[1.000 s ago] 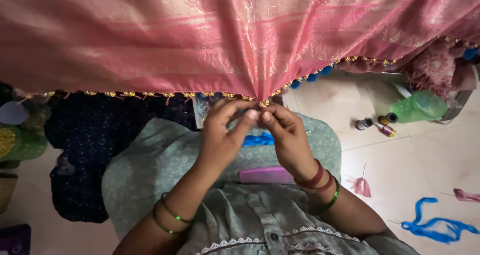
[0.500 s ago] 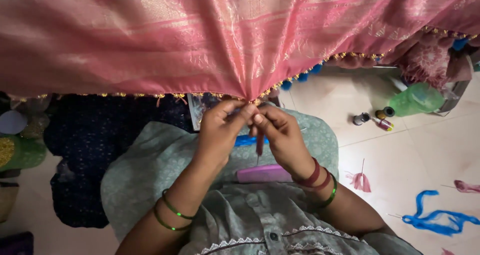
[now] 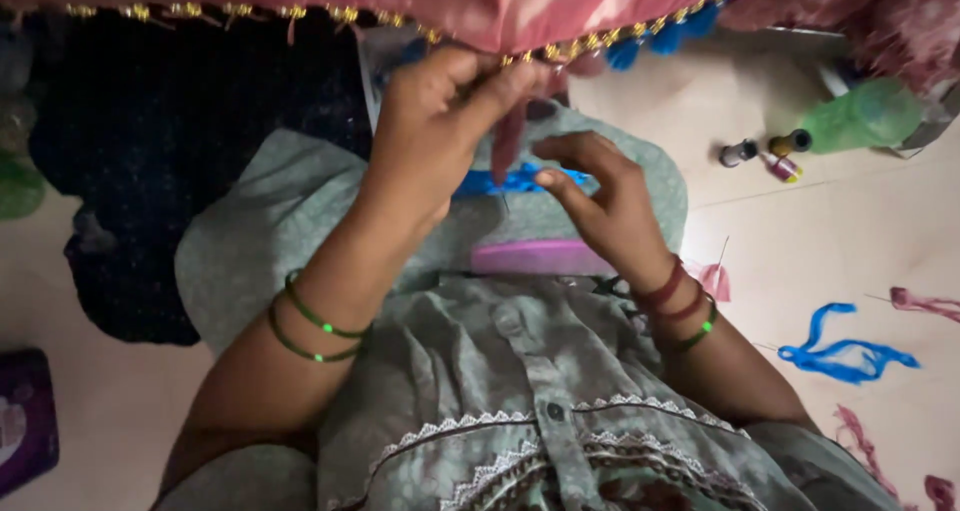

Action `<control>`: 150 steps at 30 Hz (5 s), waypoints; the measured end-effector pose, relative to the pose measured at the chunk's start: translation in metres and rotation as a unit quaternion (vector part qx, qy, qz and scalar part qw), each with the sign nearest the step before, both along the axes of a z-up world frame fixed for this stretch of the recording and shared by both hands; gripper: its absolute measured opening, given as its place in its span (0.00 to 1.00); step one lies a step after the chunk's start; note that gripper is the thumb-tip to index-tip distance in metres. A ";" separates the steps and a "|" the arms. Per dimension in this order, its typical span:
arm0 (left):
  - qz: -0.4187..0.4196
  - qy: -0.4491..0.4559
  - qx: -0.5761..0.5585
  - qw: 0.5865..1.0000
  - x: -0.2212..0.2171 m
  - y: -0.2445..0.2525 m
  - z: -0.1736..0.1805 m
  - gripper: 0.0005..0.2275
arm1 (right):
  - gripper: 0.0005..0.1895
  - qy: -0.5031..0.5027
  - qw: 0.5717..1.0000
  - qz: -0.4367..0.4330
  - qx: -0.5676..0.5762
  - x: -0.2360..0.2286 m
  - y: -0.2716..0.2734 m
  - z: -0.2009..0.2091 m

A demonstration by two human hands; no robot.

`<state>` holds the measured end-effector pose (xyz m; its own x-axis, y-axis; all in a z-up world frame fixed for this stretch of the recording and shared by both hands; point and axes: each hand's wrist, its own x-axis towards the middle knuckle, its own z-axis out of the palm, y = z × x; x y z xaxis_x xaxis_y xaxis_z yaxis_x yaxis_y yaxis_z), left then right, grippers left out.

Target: Attaching decorative gold bead trim to the edge of a pink fabric using a needle and thread.

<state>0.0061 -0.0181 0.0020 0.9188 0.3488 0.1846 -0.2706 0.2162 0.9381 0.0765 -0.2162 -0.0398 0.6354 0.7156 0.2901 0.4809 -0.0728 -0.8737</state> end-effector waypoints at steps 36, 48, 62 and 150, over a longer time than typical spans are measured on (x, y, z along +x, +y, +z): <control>-0.196 0.168 0.019 0.966 0.018 0.040 0.027 0.13 | 0.19 -0.753 0.651 -0.035 -0.086 0.051 -0.032 0.116; -0.187 0.174 0.043 0.966 0.015 0.039 0.039 0.14 | 0.19 -0.760 0.646 0.051 -0.046 0.065 -0.025 0.101; -0.154 0.161 -0.004 0.975 0.022 0.038 0.020 0.11 | 0.22 -0.748 0.658 -0.062 -0.061 0.059 -0.030 0.102; -0.070 0.016 -0.084 0.994 0.026 0.003 -0.053 0.10 | 0.16 0.445 0.889 0.059 0.089 0.009 0.008 0.014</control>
